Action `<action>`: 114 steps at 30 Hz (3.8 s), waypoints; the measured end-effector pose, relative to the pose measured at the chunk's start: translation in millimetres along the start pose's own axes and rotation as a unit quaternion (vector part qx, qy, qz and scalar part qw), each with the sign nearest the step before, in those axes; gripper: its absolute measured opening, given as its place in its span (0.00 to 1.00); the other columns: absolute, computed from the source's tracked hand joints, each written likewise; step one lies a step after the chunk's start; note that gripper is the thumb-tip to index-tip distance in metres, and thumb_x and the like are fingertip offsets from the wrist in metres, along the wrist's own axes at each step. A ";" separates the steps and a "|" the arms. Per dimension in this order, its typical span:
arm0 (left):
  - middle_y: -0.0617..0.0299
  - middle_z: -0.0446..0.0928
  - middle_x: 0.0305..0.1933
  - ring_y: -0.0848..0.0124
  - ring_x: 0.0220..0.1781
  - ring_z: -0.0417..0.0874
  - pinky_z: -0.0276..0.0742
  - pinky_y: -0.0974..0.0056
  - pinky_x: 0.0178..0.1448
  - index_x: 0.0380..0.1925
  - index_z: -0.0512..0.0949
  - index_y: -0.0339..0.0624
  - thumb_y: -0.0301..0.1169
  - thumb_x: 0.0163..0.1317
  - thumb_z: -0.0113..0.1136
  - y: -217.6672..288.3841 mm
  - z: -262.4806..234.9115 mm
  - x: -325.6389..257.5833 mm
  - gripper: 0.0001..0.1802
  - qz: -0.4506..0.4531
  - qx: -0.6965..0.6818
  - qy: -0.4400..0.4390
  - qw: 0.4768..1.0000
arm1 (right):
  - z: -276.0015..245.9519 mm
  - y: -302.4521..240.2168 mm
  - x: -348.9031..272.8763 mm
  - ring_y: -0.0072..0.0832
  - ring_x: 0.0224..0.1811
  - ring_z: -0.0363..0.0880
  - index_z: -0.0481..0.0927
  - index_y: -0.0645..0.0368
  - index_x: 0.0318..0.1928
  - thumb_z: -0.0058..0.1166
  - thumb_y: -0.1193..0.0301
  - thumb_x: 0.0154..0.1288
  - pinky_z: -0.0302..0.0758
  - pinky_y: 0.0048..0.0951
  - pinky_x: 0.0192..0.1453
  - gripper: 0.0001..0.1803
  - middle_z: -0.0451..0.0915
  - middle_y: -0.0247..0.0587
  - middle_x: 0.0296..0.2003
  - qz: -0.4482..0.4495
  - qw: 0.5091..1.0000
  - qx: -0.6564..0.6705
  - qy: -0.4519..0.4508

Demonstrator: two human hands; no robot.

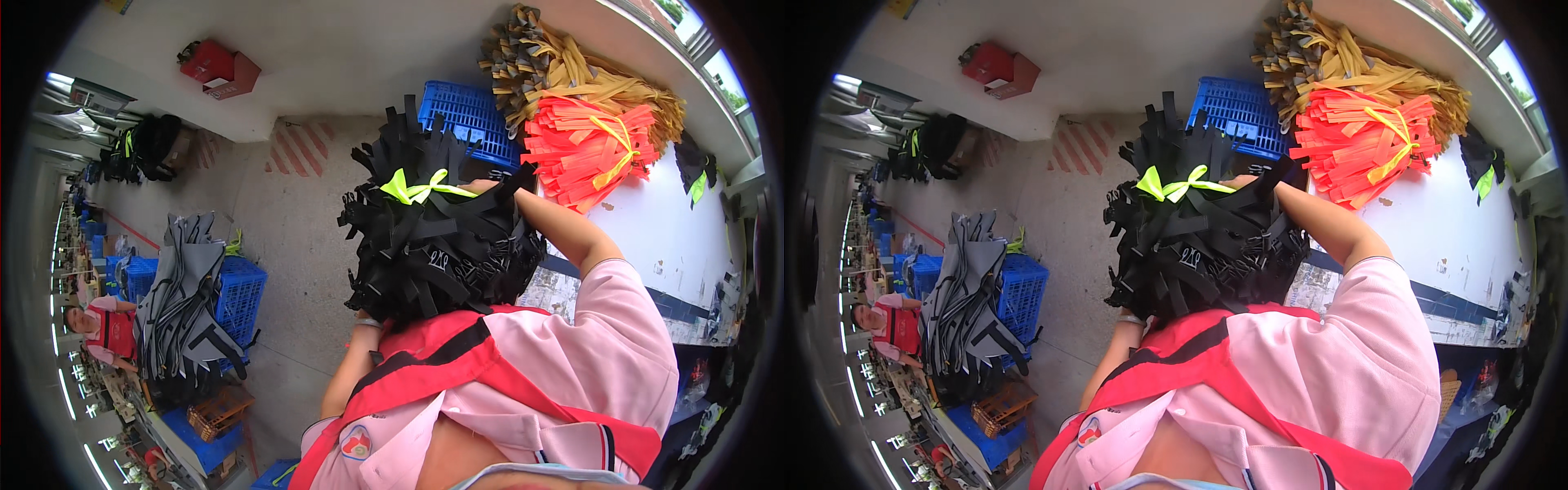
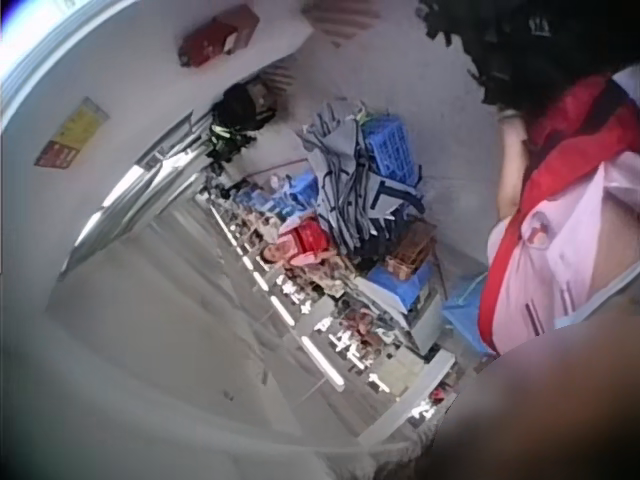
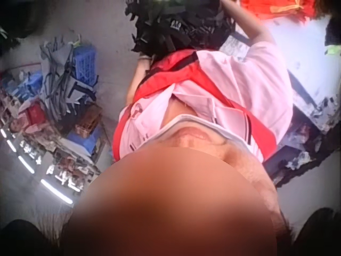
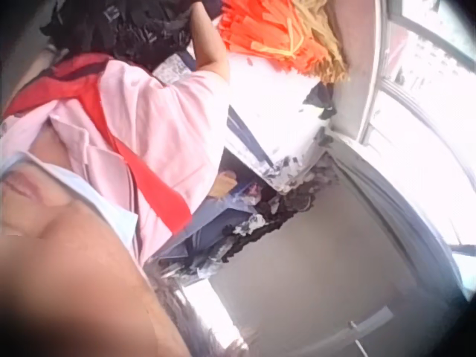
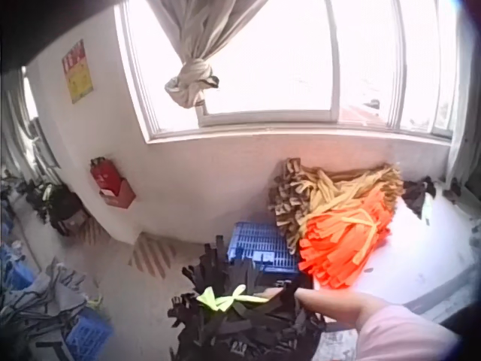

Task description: Bundling black fabric straps with plastic buckles using neon yellow fabric strips in a workshop.

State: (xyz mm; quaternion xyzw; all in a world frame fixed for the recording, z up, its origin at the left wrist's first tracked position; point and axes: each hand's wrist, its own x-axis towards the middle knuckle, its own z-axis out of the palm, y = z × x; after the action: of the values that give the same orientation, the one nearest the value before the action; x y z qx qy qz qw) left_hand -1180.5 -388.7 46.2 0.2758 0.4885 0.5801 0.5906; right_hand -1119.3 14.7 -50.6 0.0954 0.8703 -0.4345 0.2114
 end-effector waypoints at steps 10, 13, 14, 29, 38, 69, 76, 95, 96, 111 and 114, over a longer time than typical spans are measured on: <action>0.56 0.69 0.63 0.65 0.63 0.70 0.65 0.62 0.69 0.61 0.67 0.39 0.37 0.70 0.49 35.9 -39.2 96.8 0.23 0.040 0.146 -0.009 0.988 | -45.7 26.4 -24.9 0.41 0.40 0.82 0.73 0.58 0.57 0.40 0.56 0.72 0.75 0.38 0.45 0.23 0.82 0.53 0.38 -0.009 0.997 -0.055 0.049; 0.56 0.69 0.64 0.65 0.64 0.69 0.64 0.62 0.70 0.62 0.67 0.39 0.37 0.70 0.48 50.7 -56.7 140.9 0.23 0.074 0.183 -0.019 0.980 | -81.1 28.0 -8.7 0.40 0.40 0.81 0.74 0.58 0.56 0.40 0.55 0.72 0.75 0.36 0.45 0.23 0.82 0.51 0.38 0.037 0.994 -0.032 0.093; 0.56 0.69 0.64 0.65 0.64 0.69 0.64 0.62 0.70 0.62 0.67 0.39 0.37 0.70 0.48 54.0 -61.6 152.1 0.23 0.086 0.194 -0.021 0.977 | -94.5 28.7 -7.1 0.39 0.40 0.81 0.74 0.58 0.56 0.40 0.55 0.72 0.75 0.36 0.45 0.24 0.82 0.51 0.38 0.054 0.993 -0.026 0.106; 0.55 0.66 0.67 0.65 0.68 0.66 0.61 0.61 0.72 0.64 0.64 0.39 0.36 0.71 0.46 111.7 -191.2 367.6 0.24 0.180 0.292 0.001 0.939 | -257.2 80.8 91.4 0.29 0.39 0.80 0.79 0.58 0.52 0.38 0.50 0.73 0.73 0.30 0.44 0.27 0.82 0.43 0.38 0.279 0.932 0.109 0.205; 0.60 0.70 0.64 0.61 0.63 0.72 0.66 0.58 0.68 0.65 0.66 0.44 0.58 0.69 0.41 23.1 -212.6 476.2 0.35 -0.282 -0.309 0.100 0.903 | -242.4 100.6 52.5 0.22 0.41 0.75 0.82 0.59 0.49 0.46 0.53 0.72 0.72 0.26 0.50 0.23 0.82 0.34 0.39 0.300 0.791 0.380 0.375; 0.49 0.70 0.62 0.54 0.60 0.75 0.73 0.52 0.60 0.66 0.60 0.43 0.48 0.65 0.57 -23.1 -250.7 344.8 0.35 -0.435 0.210 0.021 0.875 | 137.0 -142.2 -71.7 0.44 0.52 0.76 0.81 0.55 0.48 0.48 0.61 0.67 0.72 0.41 0.56 0.16 0.79 0.46 0.46 0.326 0.824 0.257 0.385; 0.59 0.84 0.36 0.70 0.34 0.82 0.78 0.69 0.41 0.45 0.82 0.40 0.30 0.60 0.63 -115.7 -203.7 264.6 0.14 -0.256 0.558 -0.217 0.759 | 339.3 -176.2 -151.6 0.44 0.51 0.78 0.81 0.52 0.49 0.49 0.60 0.65 0.73 0.43 0.55 0.17 0.81 0.46 0.46 0.461 0.710 0.355 0.396; 0.53 0.83 0.43 0.64 0.44 0.84 0.78 0.64 0.48 0.47 0.79 0.35 0.31 0.60 0.60 -175.2 83.2 193.2 0.16 -0.109 0.565 -0.603 0.553 | 570.5 -193.4 -157.1 0.44 0.48 0.81 0.84 0.50 0.47 0.55 0.57 0.61 0.76 0.40 0.52 0.17 0.83 0.46 0.42 0.495 0.469 0.549 0.484; 0.51 0.83 0.44 0.60 0.45 0.84 0.78 0.63 0.49 0.47 0.79 0.37 0.30 0.59 0.60 -187.2 101.1 191.8 0.16 -0.002 0.574 -0.651 0.497 | 575.4 -187.8 -170.8 0.44 0.47 0.81 0.84 0.50 0.46 0.55 0.57 0.60 0.76 0.40 0.51 0.17 0.83 0.47 0.42 0.506 0.487 0.529 0.476; 0.59 0.83 0.38 0.75 0.39 0.82 0.76 0.70 0.45 0.46 0.79 0.36 0.28 0.62 0.58 -203.8 341.9 134.8 0.13 -0.138 0.438 -0.719 0.522 | 615.1 -141.1 -361.7 0.23 0.31 0.82 0.82 0.59 0.41 0.51 0.67 0.66 0.78 0.27 0.35 0.11 0.84 0.36 0.30 0.518 0.156 0.525 0.658; 0.58 0.83 0.39 0.74 0.41 0.82 0.76 0.69 0.47 0.46 0.79 0.36 0.29 0.61 0.59 -226.7 360.3 135.6 0.14 -0.168 0.436 -0.719 0.514 | 630.5 -127.7 -340.6 0.38 0.34 0.84 0.85 0.53 0.34 0.55 0.58 0.61 0.78 0.36 0.41 0.13 0.84 0.43 0.31 0.589 0.363 0.399 0.602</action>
State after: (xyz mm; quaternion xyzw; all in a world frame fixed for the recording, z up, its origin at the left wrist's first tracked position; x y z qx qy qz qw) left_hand -783.5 -212.1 -57.4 0.7345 0.1255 -0.2128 0.6320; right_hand -680.3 -558.7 -141.6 0.8932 0.2135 -0.3226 -0.2292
